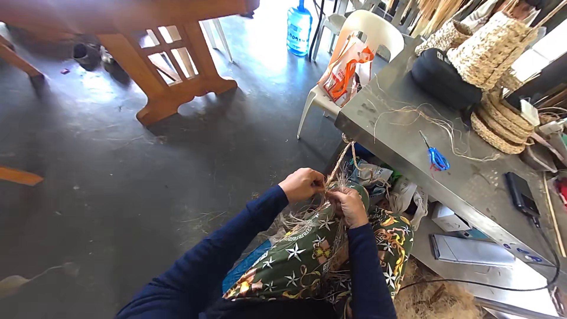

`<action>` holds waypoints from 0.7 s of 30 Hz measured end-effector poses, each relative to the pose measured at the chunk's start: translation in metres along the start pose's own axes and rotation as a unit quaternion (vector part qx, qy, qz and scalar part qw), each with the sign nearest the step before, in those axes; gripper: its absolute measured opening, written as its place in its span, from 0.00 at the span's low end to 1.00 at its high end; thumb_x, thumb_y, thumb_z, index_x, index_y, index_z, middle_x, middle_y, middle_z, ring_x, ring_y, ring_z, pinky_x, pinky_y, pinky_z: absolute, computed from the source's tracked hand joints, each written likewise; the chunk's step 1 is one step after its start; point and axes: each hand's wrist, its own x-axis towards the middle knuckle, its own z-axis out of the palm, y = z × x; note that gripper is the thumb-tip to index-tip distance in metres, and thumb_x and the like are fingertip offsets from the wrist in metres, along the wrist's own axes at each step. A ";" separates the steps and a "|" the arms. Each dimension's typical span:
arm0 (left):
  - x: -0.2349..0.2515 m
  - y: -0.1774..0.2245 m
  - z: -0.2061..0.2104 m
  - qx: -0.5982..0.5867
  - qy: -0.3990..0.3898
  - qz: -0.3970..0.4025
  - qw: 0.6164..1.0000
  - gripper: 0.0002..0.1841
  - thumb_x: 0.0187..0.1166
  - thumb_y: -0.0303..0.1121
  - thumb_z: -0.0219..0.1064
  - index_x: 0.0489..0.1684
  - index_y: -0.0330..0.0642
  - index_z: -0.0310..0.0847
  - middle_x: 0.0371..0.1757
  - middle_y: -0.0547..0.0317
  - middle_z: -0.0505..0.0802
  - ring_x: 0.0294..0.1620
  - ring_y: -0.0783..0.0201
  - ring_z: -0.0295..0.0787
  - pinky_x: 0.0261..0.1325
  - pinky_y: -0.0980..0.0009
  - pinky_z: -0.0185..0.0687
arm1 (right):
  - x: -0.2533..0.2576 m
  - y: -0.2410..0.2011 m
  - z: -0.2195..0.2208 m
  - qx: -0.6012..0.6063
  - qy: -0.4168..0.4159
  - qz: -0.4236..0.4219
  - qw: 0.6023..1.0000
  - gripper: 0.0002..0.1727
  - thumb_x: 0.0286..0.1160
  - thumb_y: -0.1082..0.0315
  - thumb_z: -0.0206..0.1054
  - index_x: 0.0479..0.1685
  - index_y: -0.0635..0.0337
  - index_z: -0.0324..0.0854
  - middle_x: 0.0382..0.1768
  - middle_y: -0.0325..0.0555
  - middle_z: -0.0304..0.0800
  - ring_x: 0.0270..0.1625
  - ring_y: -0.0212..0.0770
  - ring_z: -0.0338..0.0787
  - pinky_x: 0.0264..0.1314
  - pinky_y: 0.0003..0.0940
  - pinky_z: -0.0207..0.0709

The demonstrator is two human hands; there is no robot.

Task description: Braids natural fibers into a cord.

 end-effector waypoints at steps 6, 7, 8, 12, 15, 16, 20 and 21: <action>0.001 -0.004 0.005 -0.042 0.008 0.024 0.999 0.06 0.81 0.28 0.70 0.38 0.33 0.89 0.35 0.53 0.91 0.37 0.64 0.86 0.48 0.61 0.81 | 0.003 0.001 -0.008 0.054 -0.063 0.018 0.996 0.09 0.83 0.79 0.57 0.35 0.67 0.81 0.13 0.33 0.70 0.12 0.23 0.63 0.14 0.17 0.58; 0.001 -0.004 0.007 -0.056 0.014 0.024 0.998 0.06 0.80 0.28 0.71 0.37 0.33 0.89 0.34 0.54 0.91 0.36 0.66 0.85 0.47 0.63 0.81 | 0.002 0.002 -0.009 0.047 -0.069 0.014 0.996 0.09 0.83 0.79 0.57 0.35 0.66 0.80 0.14 0.32 0.70 0.13 0.23 0.63 0.15 0.17 0.59; 0.000 -0.005 0.008 -0.073 0.021 0.020 0.997 0.06 0.79 0.27 0.71 0.37 0.33 0.89 0.33 0.55 0.91 0.35 0.67 0.84 0.46 0.64 0.80 | 0.002 0.002 -0.010 0.037 -0.072 0.012 0.997 0.09 0.83 0.79 0.56 0.36 0.66 0.81 0.15 0.32 0.71 0.13 0.23 0.63 0.15 0.17 0.59; -0.007 -0.008 0.011 -0.146 0.072 -0.012 0.987 0.05 0.77 0.25 0.71 0.33 0.34 0.89 0.28 0.57 0.89 0.31 0.67 0.82 0.42 0.63 0.78 | -0.009 0.003 -0.010 0.012 -0.094 0.011 0.995 0.11 0.81 0.79 0.58 0.30 0.65 0.81 0.15 0.33 0.75 0.10 0.21 0.57 0.12 0.17 0.51; -0.010 -0.012 0.013 -0.181 0.089 -0.025 0.979 0.05 0.78 0.24 0.70 0.33 0.33 0.88 0.28 0.58 0.89 0.30 0.68 0.81 0.40 0.65 0.77 | -0.012 0.008 -0.010 0.020 -0.076 -0.013 0.997 0.09 0.83 0.79 0.59 0.36 0.68 0.82 0.19 0.37 0.84 0.10 0.20 0.59 0.12 0.17 0.52; -0.011 -0.012 0.014 -0.191 0.094 -0.028 0.977 0.05 0.78 0.25 0.70 0.33 0.34 0.88 0.28 0.58 0.89 0.29 0.69 0.80 0.38 0.67 0.76 | -0.013 0.009 -0.011 0.021 -0.066 -0.014 0.998 0.07 0.84 0.78 0.59 0.41 0.70 0.82 0.21 0.40 0.87 0.10 0.20 0.60 0.12 0.17 0.52; -0.011 -0.008 0.015 -0.244 0.111 -0.045 0.962 0.05 0.78 0.24 0.68 0.32 0.36 0.87 0.26 0.62 0.90 0.25 0.74 0.77 0.32 0.73 0.70 | -0.014 0.009 -0.012 0.007 -0.054 -0.014 0.998 0.06 0.83 0.79 0.60 0.42 0.71 0.83 0.20 0.40 0.87 0.10 0.20 0.60 0.12 0.17 0.51; -0.011 -0.007 0.016 -0.249 0.106 -0.043 0.962 0.04 0.78 0.23 0.68 0.33 0.34 0.86 0.26 0.61 0.88 0.25 0.73 0.78 0.34 0.73 0.72 | -0.014 0.008 -0.012 0.003 -0.057 -0.009 0.998 0.07 0.83 0.79 0.60 0.38 0.70 0.83 0.20 0.39 0.86 0.10 0.19 0.59 0.11 0.17 0.51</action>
